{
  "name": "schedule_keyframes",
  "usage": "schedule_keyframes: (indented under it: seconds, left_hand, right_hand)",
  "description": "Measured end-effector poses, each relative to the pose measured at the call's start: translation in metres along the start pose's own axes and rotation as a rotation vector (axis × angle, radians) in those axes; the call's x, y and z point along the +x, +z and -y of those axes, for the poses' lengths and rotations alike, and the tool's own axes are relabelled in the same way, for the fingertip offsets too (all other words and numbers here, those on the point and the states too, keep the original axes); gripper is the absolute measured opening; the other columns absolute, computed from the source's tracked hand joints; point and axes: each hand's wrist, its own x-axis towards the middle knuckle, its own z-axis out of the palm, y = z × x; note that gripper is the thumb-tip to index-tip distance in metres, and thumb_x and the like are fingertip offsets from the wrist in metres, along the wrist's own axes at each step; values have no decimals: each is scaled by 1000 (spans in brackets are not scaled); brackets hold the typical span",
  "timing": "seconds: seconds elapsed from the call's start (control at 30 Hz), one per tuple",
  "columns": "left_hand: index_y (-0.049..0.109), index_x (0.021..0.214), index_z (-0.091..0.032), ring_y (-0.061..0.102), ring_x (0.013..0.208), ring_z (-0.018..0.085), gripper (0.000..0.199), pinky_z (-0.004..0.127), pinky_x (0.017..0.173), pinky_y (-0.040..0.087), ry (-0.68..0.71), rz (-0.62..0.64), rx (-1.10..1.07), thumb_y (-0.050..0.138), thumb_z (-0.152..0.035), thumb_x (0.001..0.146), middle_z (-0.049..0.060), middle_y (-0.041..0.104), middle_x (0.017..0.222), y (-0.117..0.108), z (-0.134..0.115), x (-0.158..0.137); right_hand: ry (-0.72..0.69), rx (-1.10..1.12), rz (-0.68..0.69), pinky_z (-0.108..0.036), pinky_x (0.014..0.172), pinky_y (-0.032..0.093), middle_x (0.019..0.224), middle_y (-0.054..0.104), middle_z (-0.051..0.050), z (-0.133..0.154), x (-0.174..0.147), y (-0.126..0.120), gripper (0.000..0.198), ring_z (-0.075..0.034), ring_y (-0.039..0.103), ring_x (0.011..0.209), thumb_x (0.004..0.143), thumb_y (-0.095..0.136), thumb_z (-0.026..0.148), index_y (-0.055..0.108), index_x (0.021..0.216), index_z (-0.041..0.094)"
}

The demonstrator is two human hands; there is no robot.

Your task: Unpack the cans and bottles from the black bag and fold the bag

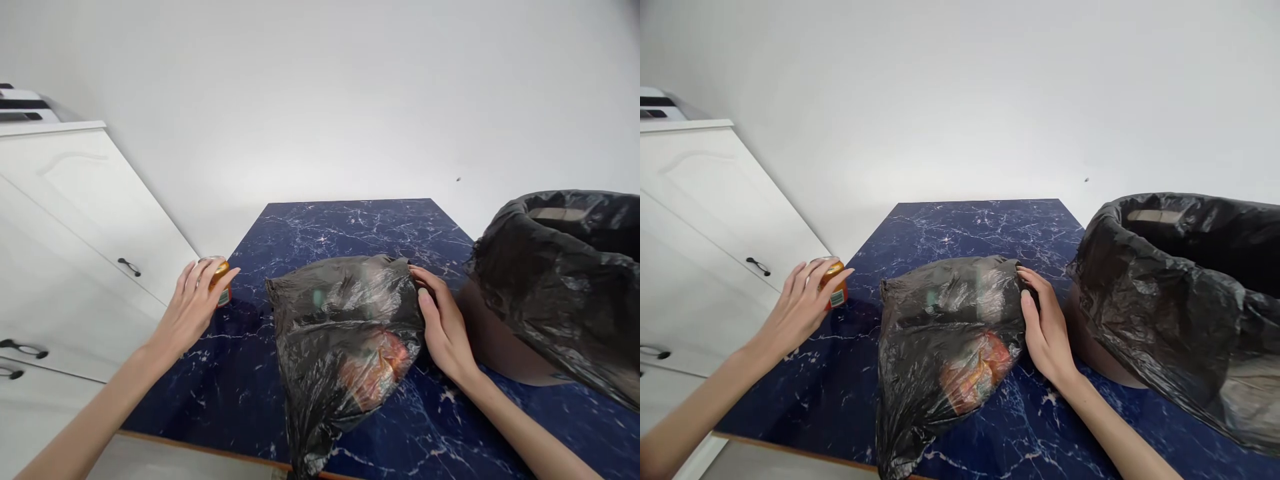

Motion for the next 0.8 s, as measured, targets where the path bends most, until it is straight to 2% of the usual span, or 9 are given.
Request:
schedule_keyframes:
  seconds: [0.17, 0.37, 0.47, 0.63, 0.8]
  left_hand:
    - [40, 166, -31, 32, 161, 42, 87, 73, 127, 33, -24, 11, -46, 46, 4, 87, 17, 43, 168, 13, 8, 1]
    - [49, 158, -26, 31, 160, 41, 65, 69, 125, 35, -11, 23, -42, 33, -3, 99, 18, 46, 163, 15, 7, 4]
    - [46, 160, -25, 31, 160, 43, 67, 70, 123, 37, -13, 34, -4, 34, -1, 98, 20, 44, 162, 13, 5, 3]
    - [36, 165, -28, 29, 160, 46, 81, 73, 122, 38, -23, 12, 11, 38, 4, 90, 22, 39, 164, 11, 3, -3]
    - [29, 167, -26, 30, 159, 50, 86, 73, 117, 45, -40, 34, 17, 45, 3, 87, 25, 32, 165, 9, 3, -4]
  right_hand:
    - [-13, -25, -3, -58, 123, 41, 152, 62, -11, 2, 0, 0, 39, -30, 57, 142, 113, 44, 48, 60, 143, 29]
    - [3, -46, 4, -56, 123, 42, 152, 62, -11, 4, 1, 0, 38, -31, 56, 144, 113, 44, 49, 60, 142, 29]
    - [-9, -52, 2, -57, 122, 43, 151, 62, -11, 4, 1, 0, 37, -31, 57, 143, 113, 45, 48, 61, 141, 29]
    - [-32, -57, 2, -58, 121, 44, 150, 63, -12, 2, 1, 0, 36, -31, 57, 142, 113, 45, 47, 61, 139, 28]
    - [-43, -61, 2, -59, 121, 43, 150, 63, -12, 2, 1, 0, 36, -31, 57, 142, 112, 46, 47, 61, 139, 28]
